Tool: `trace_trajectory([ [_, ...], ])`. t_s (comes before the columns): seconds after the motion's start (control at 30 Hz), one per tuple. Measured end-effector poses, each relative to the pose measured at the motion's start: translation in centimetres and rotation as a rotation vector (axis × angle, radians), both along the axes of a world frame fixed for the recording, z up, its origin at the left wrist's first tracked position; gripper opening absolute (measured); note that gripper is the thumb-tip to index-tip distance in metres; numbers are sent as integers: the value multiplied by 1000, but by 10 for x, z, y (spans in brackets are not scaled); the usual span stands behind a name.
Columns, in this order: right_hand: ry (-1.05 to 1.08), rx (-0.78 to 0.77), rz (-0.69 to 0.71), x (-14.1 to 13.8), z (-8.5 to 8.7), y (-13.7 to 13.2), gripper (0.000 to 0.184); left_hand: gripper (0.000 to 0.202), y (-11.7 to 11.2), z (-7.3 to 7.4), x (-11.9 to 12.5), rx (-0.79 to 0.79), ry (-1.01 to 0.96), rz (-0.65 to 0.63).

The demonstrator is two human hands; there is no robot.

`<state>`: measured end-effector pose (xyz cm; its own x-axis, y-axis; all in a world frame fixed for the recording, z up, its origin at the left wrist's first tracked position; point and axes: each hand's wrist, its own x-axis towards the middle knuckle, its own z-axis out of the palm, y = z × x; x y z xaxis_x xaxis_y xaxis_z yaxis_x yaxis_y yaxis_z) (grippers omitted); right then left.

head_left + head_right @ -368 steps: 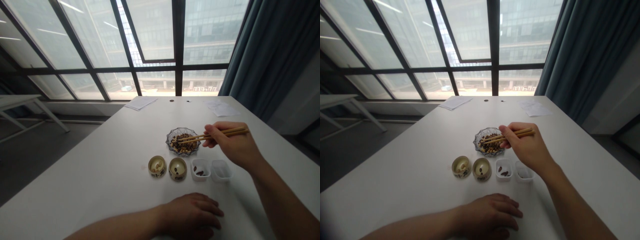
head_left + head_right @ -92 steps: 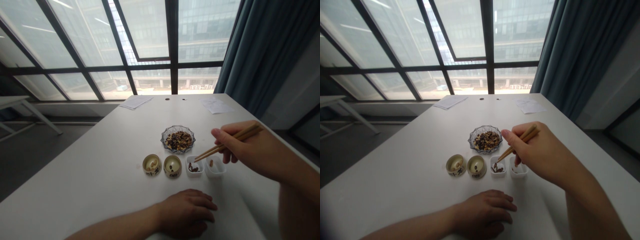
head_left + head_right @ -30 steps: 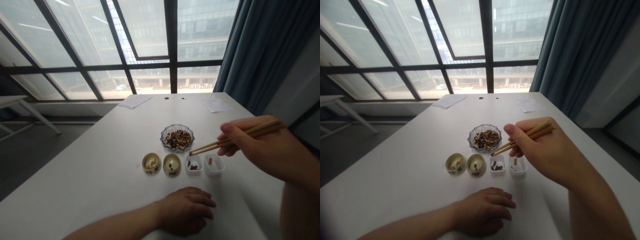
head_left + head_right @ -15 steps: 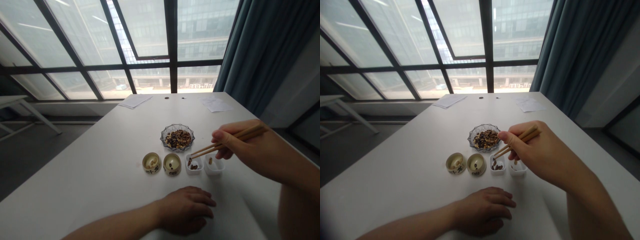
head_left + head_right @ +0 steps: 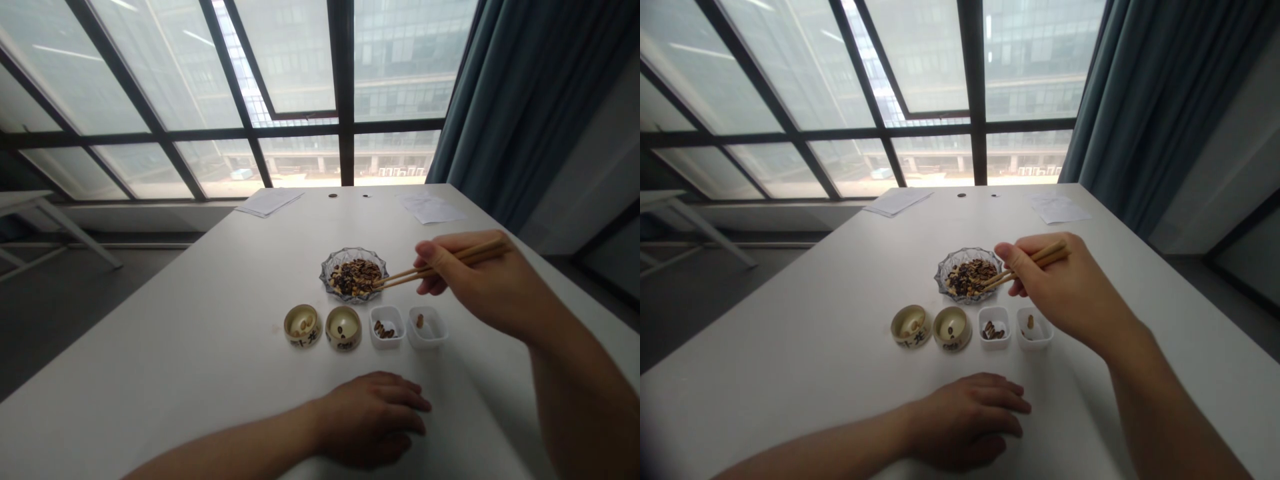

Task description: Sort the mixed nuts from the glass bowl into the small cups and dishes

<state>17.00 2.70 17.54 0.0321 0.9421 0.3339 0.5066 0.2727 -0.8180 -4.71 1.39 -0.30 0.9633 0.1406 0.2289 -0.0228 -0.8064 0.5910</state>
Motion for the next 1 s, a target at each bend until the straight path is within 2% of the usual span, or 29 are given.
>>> trace_trajectory([
  [0.13, 99, 10, -9, -6, -19, 21, 47, 28, 0, 0, 0, -10, 3, -1],
  [0.27, 174, -30, 44, -12, -40, 40, 50, 28, 0, -1, 0, 2, -3, 9],
  [0.4, 182, -40, 72, -15, -53, 50, 52, 28, -1, -2, 0, 22, -16, 5],
  [0.67, 150, -45, 69, -21, -67, 58, 53, 28, 0, -3, -1, 32, -20, 4],
  [1.0, 153, -63, 79, -29, -77, 60, 54, 29, -1, -4, 0, 22, -11, 12],
])
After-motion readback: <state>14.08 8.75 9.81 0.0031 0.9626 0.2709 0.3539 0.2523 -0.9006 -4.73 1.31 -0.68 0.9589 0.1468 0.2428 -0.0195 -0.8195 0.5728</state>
